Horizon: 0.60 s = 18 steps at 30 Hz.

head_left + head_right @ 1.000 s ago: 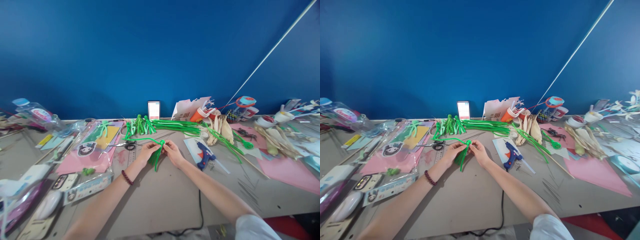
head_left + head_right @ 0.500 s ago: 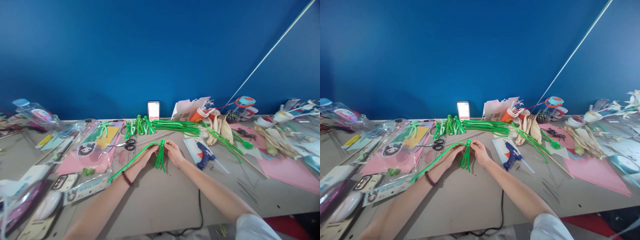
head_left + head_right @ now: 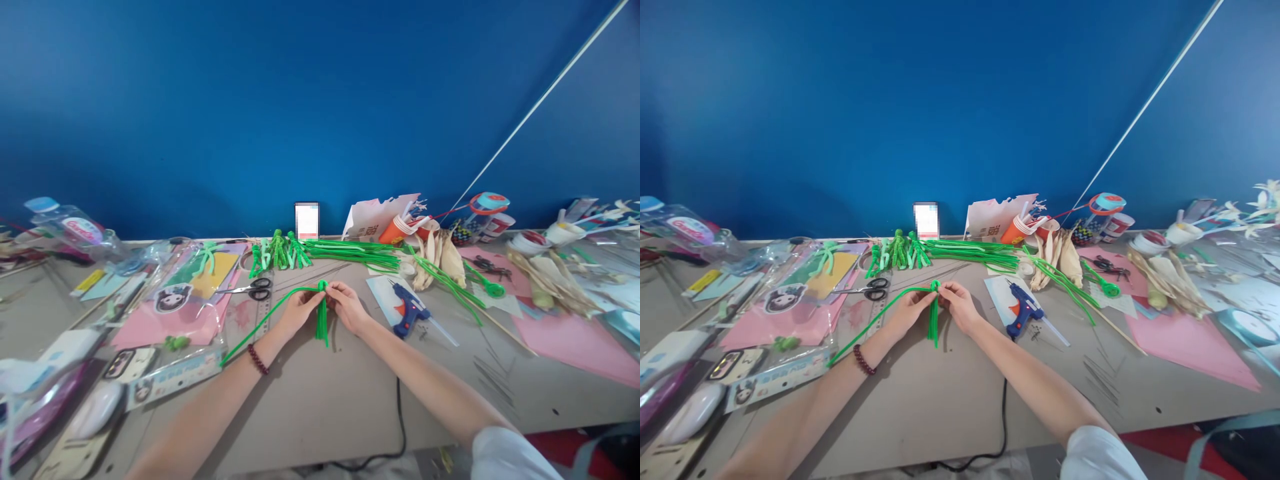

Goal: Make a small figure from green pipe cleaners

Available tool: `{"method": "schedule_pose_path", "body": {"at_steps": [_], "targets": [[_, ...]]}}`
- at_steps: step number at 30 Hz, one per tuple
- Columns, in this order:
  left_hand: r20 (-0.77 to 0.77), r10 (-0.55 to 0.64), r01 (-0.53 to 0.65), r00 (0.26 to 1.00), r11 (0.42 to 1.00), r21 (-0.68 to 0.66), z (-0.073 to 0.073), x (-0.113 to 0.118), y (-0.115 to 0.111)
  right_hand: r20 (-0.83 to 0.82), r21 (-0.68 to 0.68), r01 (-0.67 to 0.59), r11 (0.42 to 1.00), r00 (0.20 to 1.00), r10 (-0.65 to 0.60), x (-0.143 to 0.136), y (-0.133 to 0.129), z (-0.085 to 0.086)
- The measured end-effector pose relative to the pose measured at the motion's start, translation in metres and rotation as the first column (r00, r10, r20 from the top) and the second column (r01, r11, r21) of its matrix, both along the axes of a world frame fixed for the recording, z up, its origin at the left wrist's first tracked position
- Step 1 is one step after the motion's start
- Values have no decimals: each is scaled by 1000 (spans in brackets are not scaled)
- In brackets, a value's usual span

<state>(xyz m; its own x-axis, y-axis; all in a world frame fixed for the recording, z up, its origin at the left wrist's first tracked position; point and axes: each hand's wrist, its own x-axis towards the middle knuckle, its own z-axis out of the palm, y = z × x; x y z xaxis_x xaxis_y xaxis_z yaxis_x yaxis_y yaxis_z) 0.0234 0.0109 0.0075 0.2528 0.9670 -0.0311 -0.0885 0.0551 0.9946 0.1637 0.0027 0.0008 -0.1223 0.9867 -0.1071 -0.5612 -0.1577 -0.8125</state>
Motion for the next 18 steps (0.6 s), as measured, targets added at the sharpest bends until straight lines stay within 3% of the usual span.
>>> {"method": "schedule_pose_path", "body": {"at_steps": [3,8,18], "targets": [[-19,23,-24,1000,999,-41,2,-1,0,-5,14,-22,1000,1000,22,0,0,1],[-9,-60,60,998,997,-46,8,0,-2,29,8,1,1000,1000,-1,0,-1,-1],[-2,-40,40,999,995,-90,9,-1,-4,46,4,-20,1000,999,20,-1,-1,1]]}}
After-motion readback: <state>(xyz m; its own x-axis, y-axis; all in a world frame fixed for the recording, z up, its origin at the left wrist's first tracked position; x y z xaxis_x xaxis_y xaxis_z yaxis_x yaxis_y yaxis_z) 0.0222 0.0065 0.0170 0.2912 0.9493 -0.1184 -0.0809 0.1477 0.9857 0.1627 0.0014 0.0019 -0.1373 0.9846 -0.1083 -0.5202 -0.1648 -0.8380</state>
